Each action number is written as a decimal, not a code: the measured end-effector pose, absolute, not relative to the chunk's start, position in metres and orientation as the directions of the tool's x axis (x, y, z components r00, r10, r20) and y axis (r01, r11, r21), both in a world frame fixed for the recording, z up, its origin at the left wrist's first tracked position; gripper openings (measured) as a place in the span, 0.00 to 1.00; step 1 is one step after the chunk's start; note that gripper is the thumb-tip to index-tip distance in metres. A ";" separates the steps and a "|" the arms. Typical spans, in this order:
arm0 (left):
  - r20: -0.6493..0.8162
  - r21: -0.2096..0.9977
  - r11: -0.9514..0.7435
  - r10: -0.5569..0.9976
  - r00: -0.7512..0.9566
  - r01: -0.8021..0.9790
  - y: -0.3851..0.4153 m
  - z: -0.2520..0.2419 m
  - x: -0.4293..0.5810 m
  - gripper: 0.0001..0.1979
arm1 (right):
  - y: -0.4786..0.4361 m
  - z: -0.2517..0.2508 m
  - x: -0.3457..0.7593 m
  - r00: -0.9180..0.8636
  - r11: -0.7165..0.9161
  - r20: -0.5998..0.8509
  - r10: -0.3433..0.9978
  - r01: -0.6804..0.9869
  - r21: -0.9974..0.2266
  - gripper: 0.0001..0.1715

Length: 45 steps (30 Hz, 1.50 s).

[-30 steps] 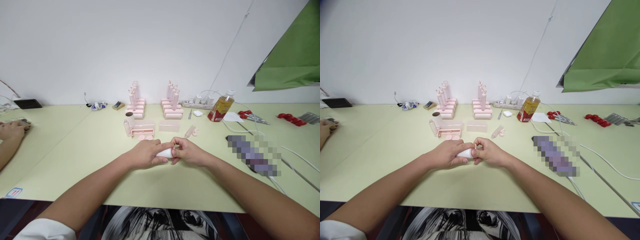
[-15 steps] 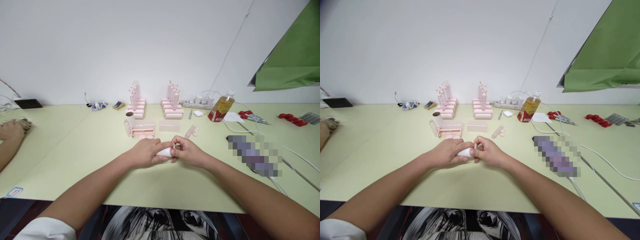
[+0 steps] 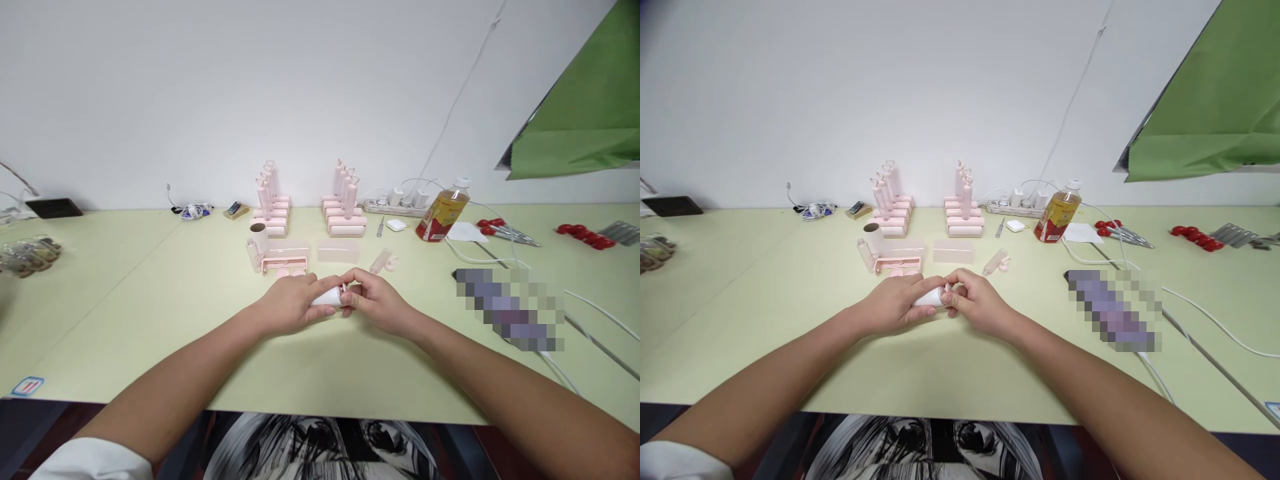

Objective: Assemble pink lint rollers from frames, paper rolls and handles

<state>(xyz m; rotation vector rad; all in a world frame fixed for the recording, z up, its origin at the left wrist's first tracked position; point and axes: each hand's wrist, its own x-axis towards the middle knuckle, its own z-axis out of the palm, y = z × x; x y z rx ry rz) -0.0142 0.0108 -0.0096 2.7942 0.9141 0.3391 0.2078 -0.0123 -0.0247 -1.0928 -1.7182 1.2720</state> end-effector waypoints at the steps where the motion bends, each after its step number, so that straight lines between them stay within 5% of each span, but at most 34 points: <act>1: 0.161 0.243 -0.793 0.601 0.782 0.559 0.011 -0.010 -0.014 0.30 | -0.013 -0.024 0.207 -0.377 0.171 0.082 0.922 0.209 -0.963 0.15; 18: 0.195 0.287 -0.729 0.680 0.707 0.622 0.004 -0.005 -0.009 0.28 | -0.015 -0.024 0.204 -0.330 0.372 0.281 0.901 0.258 -0.891 0.11; 28: 0.270 0.484 -0.677 0.718 0.641 0.554 0.007 -0.013 -0.012 0.28 | -0.012 -0.032 0.205 -0.325 0.342 0.252 0.911 0.260 -0.903 0.24; 39: 0.200 0.723 -0.502 0.810 0.552 0.475 0.005 -0.015 -0.012 0.39 | -0.014 -0.025 0.203 -0.340 0.241 0.183 0.922 0.138 -0.961 0.24; 45: 0.411 0.733 -0.391 0.907 0.094 0.557 0.032 -0.014 -0.026 0.23 | -0.009 -0.021 0.210 -0.222 0.241 0.216 0.951 0.093 -0.966 0.30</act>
